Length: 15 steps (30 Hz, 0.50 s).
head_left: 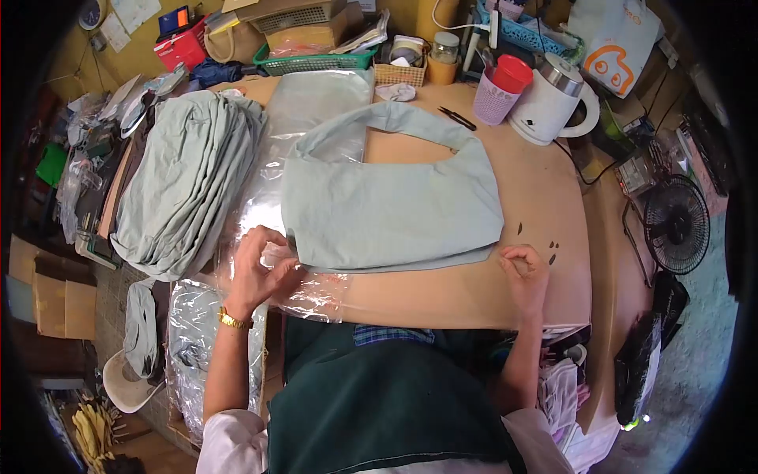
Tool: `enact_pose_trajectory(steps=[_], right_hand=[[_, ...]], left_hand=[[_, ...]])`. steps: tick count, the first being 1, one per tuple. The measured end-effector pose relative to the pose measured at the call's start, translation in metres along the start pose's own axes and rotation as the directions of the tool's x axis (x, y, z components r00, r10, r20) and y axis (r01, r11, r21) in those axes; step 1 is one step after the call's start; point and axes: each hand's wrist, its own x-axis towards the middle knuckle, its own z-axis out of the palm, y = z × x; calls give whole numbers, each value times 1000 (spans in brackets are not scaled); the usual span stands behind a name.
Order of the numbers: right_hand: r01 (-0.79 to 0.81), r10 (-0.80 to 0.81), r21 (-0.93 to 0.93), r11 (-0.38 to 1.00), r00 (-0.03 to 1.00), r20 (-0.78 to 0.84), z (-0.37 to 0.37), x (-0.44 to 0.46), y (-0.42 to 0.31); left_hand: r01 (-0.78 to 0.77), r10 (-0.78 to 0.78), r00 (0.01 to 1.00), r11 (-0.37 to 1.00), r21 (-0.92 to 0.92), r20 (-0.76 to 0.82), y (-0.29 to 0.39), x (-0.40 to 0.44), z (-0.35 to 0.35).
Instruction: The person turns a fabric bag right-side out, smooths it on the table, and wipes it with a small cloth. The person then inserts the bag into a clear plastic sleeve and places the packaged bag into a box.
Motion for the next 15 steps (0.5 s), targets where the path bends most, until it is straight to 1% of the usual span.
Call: enact_pose_trajectory(steps=[1,2,3,4,5,6,7,8,9,10,11,12,13,14,15], right_hand=[[-2,2,-4,1000,1000,-3,3,-1,2],[133,-143,-141,981,988,-64,7,0,2],[254,-291,-279,926,951,-103,12,2,-2],[256,-293,-276,926,951,-101,16,5,-9],[261,-312,-343,902,945,-101,21,10,-19],[272,-331,-398,876,939,-88,31,14,-26],[292,-336,-369,882,940,-62,35,19,-25],[390,-434,-422,819,901,-10,31,27,-19],[483,-527,-468,740,849,43,28,36,-14],[506,-537,-442,741,841,63,28,44,-11],[471,-482,-260,843,876,27,27,50,-9],[414,-415,-74,907,910,1,27,54,-8],[422,-422,-68,904,906,9,31,58,-4],[283,-285,-44,958,956,-72,34,61,4],[137,-137,-11,990,978,-155,34,62,8]], left_hand=[[-24,23,998,999,-29,-57,6,3,2],[-50,44,992,997,-54,-116,9,6,3],[-89,82,993,992,-86,-87,5,9,6],[-88,81,993,993,-82,-89,4,12,7],[-151,150,987,988,-22,-50,7,16,7],[-202,203,979,978,47,-8,8,16,5],[-225,228,973,972,70,-28,5,16,7],[-245,250,967,965,95,-48,0,16,11],[-224,229,971,972,72,-71,0,16,10],[-207,211,973,977,44,-95,-1,16,10],[-176,169,981,983,-61,-99,-9,15,11],[-164,158,981,985,-50,-110,-7,15,11],[-181,174,967,983,-22,-187,-5,17,12],[-200,194,947,980,1,-258,0,21,16],[-178,242,898,964,199,-367,23,25,14]])
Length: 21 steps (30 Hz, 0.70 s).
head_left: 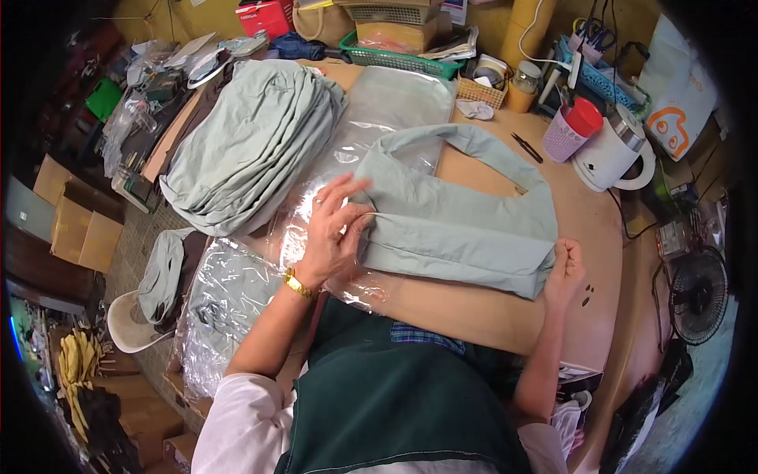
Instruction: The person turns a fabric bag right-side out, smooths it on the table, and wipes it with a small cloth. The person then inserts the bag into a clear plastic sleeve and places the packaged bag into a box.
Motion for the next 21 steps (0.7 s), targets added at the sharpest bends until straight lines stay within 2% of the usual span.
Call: enact_pose_trajectory(steps=[1,3,4,5,6,7,8,9,10,11,12,13,15,16,17,18,19,21], right_hand=[[1,-1,-6,1000,1000,-7,5,1,-13],[224,-282,-379,898,954,-104,21,4,-38],[217,-278,-388,896,954,-108,24,2,-39],[141,-217,-362,921,960,-178,28,0,-35],[69,-157,-329,942,956,-247,29,0,-29],[64,-156,-336,940,954,-255,27,-2,-18],[79,-175,-426,901,966,-191,25,-6,-3],[99,-186,-510,855,975,-122,24,-9,0],[94,-183,-513,853,975,-126,22,-9,2],[48,-101,-549,834,993,-67,21,-12,4],[6,-15,-586,810,1000,-10,20,-14,4],[-3,-7,-591,807,1000,-14,17,-12,8],[56,-94,-381,923,992,-81,12,-1,14],[55,-95,-384,922,992,-86,11,-4,12],[-36,28,-433,901,999,-25,12,-9,8],[-121,159,-485,866,987,36,12,-13,2],[-122,163,-485,866,986,43,11,-11,-6],[-291,357,-591,753,934,-5,11,-3,-20]], left_hand=[[-4,4,1000,1000,-9,-1,6,4,6],[27,-49,991,985,-168,-125,14,8,18],[65,-85,988,985,-162,-126,19,7,21],[63,-85,989,983,-172,-121,17,4,26],[176,-190,977,975,-137,-97,10,-2,34],[285,-293,953,953,-98,-74,1,-8,42],[154,-153,986,988,11,-69,-9,-12,46],[152,-151,987,988,4,-62,-14,-18,50],[143,-143,989,990,3,-32,-18,-25,54],[134,-134,991,991,3,2,-23,-31,57],[191,-191,980,982,-4,48,-24,-31,57],[192,-191,980,981,-11,57,-25,-32,57],[502,-483,862,855,-131,155,-24,-28,56],[419,-399,907,888,-191,131,-29,-30,58],[418,-399,908,887,-195,131,-33,-29,58],[494,-455,860,855,-159,229,-36,-31,56],[564,-507,799,818,-111,324,-38,-33,53],[583,-508,780,802,-131,365,-36,-29,46]])
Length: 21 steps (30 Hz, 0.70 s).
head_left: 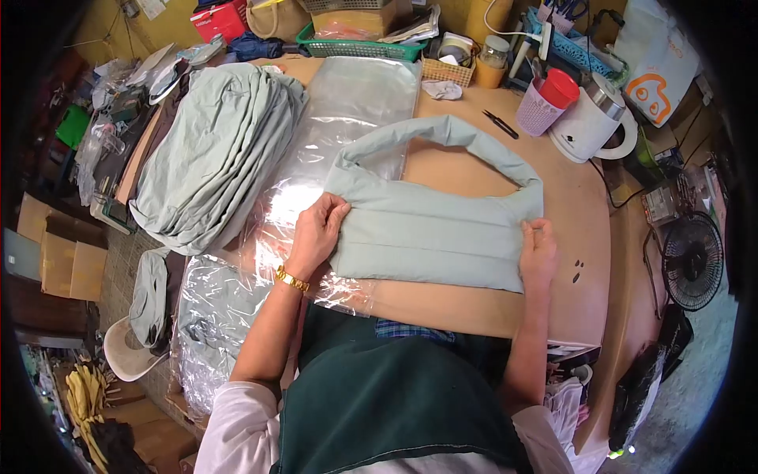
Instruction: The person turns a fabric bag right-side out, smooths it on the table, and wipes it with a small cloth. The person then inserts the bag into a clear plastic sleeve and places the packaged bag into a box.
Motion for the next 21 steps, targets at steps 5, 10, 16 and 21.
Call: enact_pose_trajectory(steps=[5,10,16,21], right_hand=[[507,-640,-418,754,709,-296,29,-40,-52],[299,-616,-666,684,726,-306,-2,-11,2],[547,-484,96,832,799,-357,0,-6,-9],[462,-461,109,880,887,-43,2,7,-27]], left_hand=[[-304,326,945,874,380,6,73,-13,17],[-245,281,960,805,540,16,32,-13,15],[-453,442,888,788,417,129,79,-15,34],[-582,552,811,794,176,194,110,7,63]])
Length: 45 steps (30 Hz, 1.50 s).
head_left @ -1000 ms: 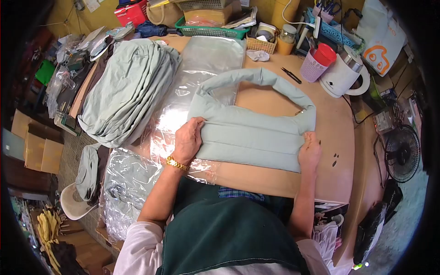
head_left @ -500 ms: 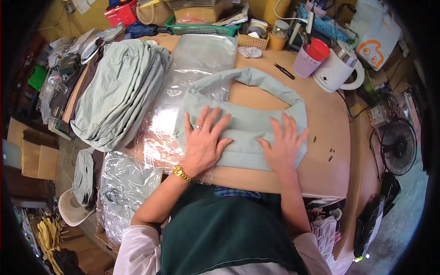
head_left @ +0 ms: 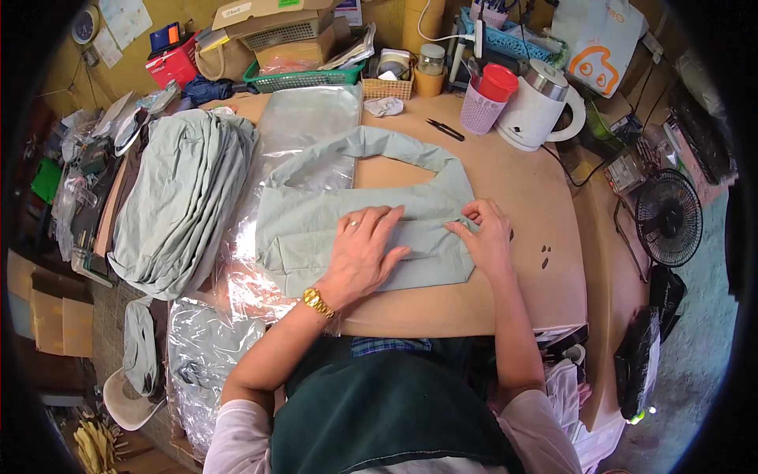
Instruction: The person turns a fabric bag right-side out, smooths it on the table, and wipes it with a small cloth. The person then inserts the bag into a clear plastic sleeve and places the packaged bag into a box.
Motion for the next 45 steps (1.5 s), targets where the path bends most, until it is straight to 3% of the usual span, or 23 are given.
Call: enact_pose_trajectory(steps=[4,6,10,12,13,15,16,18,19,21,22,24,27,28,31,36,37,39,40,42,43,44,45], right_hand=[[176,-175,8,984,982,-65,3,1,0],[281,-266,33,959,935,-235,4,-4,-8],[222,-159,152,963,925,-346,3,-8,-13],[-113,132,618,778,991,15,-14,-12,-18],[-116,135,620,776,991,16,-13,-15,-7],[-1,65,382,924,986,-154,-7,-21,23],[-4,66,382,924,987,-150,-15,-24,25],[-115,88,584,804,993,75,-39,-27,15],[-127,100,589,798,992,77,-45,-29,5],[216,-261,208,954,940,221,-59,-29,-17],[211,-259,215,954,939,227,-65,-25,-21],[350,-312,-4,937,841,443,-77,-21,-20],[386,-304,-58,921,803,513,-81,-24,-9],[384,-302,-57,922,801,517,-79,-27,-5],[454,-328,-152,878,800,502,-65,-41,16],[585,-434,-248,772,771,467,-48,-63,35],[589,-439,-243,770,767,469,-50,-63,29],[470,-224,-336,816,794,565,-66,-56,10],[480,-238,-337,810,794,559,-80,-46,-5],[250,-59,-196,948,745,664,-103,-34,-30],[255,-63,-192,948,740,670,-91,-34,-37],[253,-122,-240,937,882,456,-68,-37,-49],[241,-186,-282,929,960,207,-48,-39,-56]], left_hand=[[-91,91,996,996,21,26,7,31,23],[-222,215,972,972,-72,-100,18,43,32],[-203,200,979,961,-187,-33,28,57,48],[-193,192,981,973,-125,-24,31,61,46],[-192,191,981,973,-125,-20,32,60,43],[-112,132,979,985,-129,156,35,52,28],[-84,109,953,992,-98,282,36,48,7],[-27,59,879,997,-74,473,17,34,-28],[10,36,836,997,-80,547,5,25,-39],[0,-54,805,996,90,591,-1,12,-62],[7,-61,800,996,93,597,-7,5,-69],[4,-158,756,971,238,635,-16,-10,-82],[18,-134,831,976,215,539,-28,-34,-87],[26,-80,908,991,135,411,-34,-45,-78],[22,-127,900,969,247,417,-46,-65,-64],[-1,-83,945,967,256,316,-57,-89,-40],[5,-89,945,966,260,314,-56,-88,-43],[102,-179,885,975,197,429,-56,-82,-50],[152,-247,820,964,220,517,-48,-80,-66],[210,-274,777,961,178,567,-3,-54,-109],[218,-282,775,959,179,565,6,-47,-101],[219,-295,888,946,239,354,18,-37,-89],[230,-276,953,925,302,121,27,-29,-79]])
